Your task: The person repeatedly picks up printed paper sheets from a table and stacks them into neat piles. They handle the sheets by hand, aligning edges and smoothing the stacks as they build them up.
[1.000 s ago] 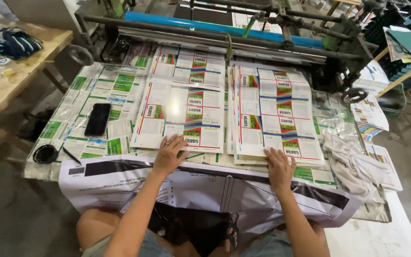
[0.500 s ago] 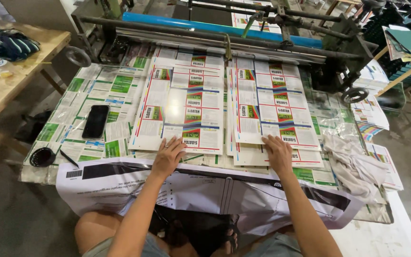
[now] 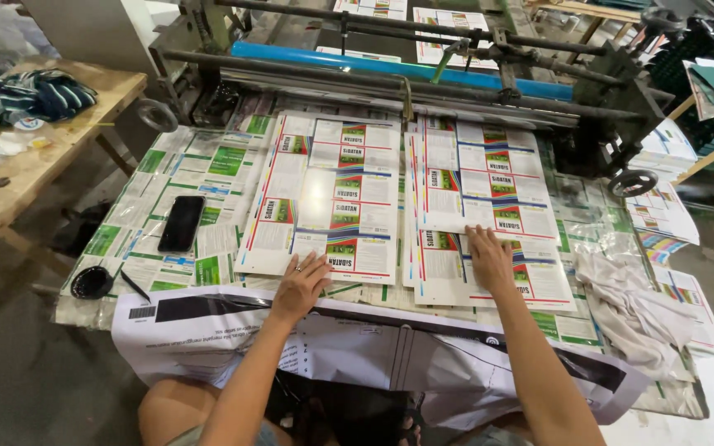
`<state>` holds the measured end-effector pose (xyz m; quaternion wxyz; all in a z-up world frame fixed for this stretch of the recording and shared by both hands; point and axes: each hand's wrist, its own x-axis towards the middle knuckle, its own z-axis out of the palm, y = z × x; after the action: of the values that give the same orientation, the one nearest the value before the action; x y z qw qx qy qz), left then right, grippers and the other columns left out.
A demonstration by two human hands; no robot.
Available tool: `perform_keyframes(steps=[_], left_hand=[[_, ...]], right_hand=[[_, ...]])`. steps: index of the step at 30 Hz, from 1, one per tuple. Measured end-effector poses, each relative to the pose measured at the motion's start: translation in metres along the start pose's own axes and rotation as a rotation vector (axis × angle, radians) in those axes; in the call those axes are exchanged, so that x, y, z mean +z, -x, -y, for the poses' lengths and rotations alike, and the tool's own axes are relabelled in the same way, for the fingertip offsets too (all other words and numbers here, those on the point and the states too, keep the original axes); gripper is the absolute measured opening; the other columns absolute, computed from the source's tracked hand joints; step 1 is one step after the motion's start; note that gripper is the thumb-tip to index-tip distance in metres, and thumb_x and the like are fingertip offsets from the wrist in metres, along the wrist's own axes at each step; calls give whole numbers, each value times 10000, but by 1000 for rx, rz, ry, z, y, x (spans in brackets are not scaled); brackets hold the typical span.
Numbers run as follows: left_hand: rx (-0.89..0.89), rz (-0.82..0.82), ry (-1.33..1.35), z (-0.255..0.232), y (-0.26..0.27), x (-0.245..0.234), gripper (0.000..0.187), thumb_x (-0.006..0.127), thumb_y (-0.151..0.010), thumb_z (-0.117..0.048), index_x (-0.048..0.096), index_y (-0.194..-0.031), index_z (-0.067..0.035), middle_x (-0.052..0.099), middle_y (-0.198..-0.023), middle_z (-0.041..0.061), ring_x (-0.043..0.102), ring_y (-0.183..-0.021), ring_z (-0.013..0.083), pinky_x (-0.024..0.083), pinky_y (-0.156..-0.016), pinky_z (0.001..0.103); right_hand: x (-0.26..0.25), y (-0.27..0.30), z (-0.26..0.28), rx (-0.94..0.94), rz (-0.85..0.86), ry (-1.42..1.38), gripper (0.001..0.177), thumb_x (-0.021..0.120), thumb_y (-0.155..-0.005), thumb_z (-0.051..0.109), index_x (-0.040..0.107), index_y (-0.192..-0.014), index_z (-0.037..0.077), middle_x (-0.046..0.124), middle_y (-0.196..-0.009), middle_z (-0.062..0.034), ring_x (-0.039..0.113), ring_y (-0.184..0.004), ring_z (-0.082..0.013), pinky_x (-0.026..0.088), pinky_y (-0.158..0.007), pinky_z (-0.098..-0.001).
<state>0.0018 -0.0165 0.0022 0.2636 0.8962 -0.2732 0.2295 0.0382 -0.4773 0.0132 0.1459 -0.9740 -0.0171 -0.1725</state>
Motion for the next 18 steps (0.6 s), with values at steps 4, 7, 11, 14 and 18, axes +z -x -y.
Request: perform_keyframes(steps=[4,7,11,14,18], left_hand=[[14,-14,-5,5,2,5,309,679,-944,-305,702,-1178,-105,670,-1358,90,561,-1344,319,360,-1151,565],[7,-24,22,9,0,8,299,679,-938,-297,714,-1162,-103,681,-1343,91,569,-1333,323,353,-1148,562],[-44,4,75,21,3,16,275,698,-922,-305,737,-1145,-150,713,-1300,64,594,-1320,285,356,-1153,557],[-75,64,110,29,-13,9,252,720,-883,-288,764,-1105,-178,747,-1227,44,633,-1268,271,394,-1099,552],[-210,367,59,25,-43,-16,242,717,-911,-371,785,-1084,-216,759,-1053,102,722,-984,335,571,-881,447]], right_hand=[[-30,34,19,15,107,142,645,618,-923,441,449,-1529,300,370,-1645,-88,335,-1525,-329,227,-1190,-642],[-63,64,28,-27,246,153,852,696,-805,608,363,-1529,305,291,-1633,-92,254,-1528,-344,196,-1150,-660],[-77,90,24,-156,332,246,980,702,-758,674,315,-1581,311,260,-1664,-143,244,-1505,-392,214,-1158,-614],[-78,88,18,-225,344,319,854,640,-840,638,337,-1557,287,310,-1622,-142,304,-1481,-387,282,-1159,-568],[-68,76,-2,-331,377,240,452,576,-988,458,607,-1368,216,611,-1424,-118,592,-1280,-331,469,-1050,-471]])
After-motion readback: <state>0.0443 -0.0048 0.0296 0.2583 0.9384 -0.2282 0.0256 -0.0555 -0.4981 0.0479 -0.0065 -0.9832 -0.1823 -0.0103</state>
